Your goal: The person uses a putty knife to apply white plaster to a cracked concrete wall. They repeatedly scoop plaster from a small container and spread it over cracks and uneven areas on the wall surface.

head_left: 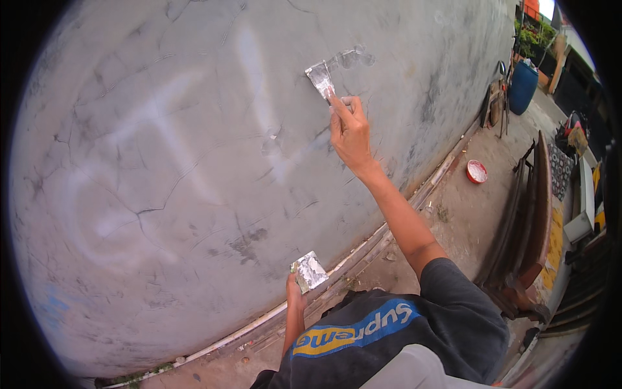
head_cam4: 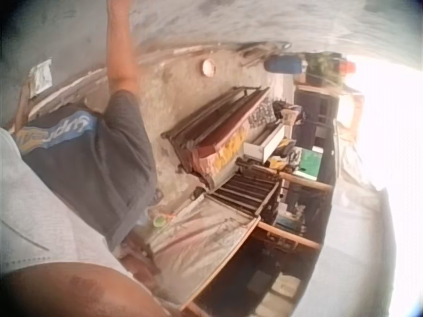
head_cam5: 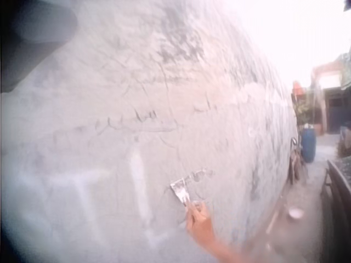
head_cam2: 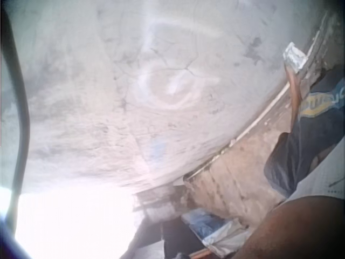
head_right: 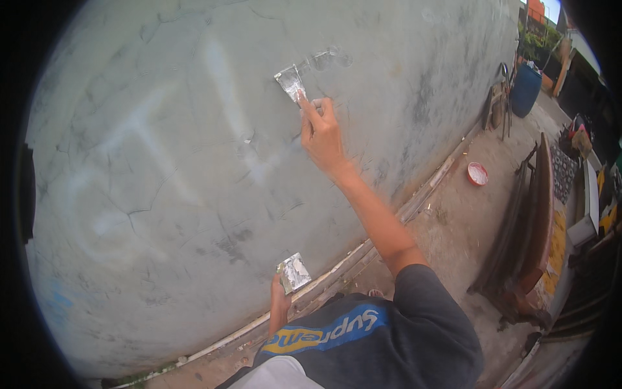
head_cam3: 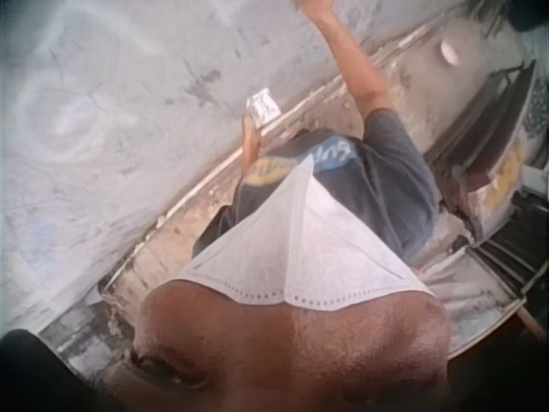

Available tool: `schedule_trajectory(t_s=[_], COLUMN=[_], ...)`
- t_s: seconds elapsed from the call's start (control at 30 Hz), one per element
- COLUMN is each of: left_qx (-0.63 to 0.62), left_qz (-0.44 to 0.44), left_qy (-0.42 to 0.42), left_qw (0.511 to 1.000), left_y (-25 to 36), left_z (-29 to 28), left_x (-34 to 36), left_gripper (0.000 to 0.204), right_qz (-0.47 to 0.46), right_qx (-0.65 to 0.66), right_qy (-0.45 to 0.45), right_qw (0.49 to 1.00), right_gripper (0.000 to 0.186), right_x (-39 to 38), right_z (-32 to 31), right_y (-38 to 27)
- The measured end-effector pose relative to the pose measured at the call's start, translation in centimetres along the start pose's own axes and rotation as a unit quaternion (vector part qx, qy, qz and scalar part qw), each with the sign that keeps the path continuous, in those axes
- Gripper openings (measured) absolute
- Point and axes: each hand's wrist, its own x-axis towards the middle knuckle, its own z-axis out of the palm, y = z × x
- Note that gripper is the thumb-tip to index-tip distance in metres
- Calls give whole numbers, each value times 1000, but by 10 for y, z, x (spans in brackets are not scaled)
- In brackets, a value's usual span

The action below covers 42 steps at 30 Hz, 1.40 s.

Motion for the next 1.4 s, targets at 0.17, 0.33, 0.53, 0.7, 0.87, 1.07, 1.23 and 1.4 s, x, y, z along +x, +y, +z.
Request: schedule_trajectory(t_s=[0.17, 0.33, 0.53, 0.7, 0.87, 1.07, 1.23, 1.4], left_qx=[9, 8, 13, -11, 20, 1, -20, -18], left_qz=[12, 41, 13, 4, -7, 7, -19, -40], left_qy=[-17, -46, -42, -69, -64, -68, -63, -47], left_qw=[1000, 998, 999, 998, 998, 998, 998, 998], left_y=[-1, 9, 12, 1, 6, 4, 10, 10], left_z=[0, 7, 15, 9, 9, 9, 17, 16], left_x=[1, -12, -21, -7, -8, -5, -11, -16], left_gripper=[37, 35, 38, 38, 39, 41, 41, 40], right_qz=[58, 81, 36, 76, 70, 80, 72, 95], right_qx=[-12, -95, -145, -188, -178, -149, -161, -100], right_qy=[-17, -144, -162, -184, -224, -173, -242, -152], right_qw=[998, 982, 975, 962, 956, 970, 954, 979], right_gripper=[34, 29, 28, 29, 28, 29, 29, 33], right_x=[-28, 3, 73, 38, 30, 43, 31, 23], right_z=[0, -84, -97, -68, -87, -78, -82, -49], right_y=[5, -39, -76, -61, -61, -53, -58, -83])
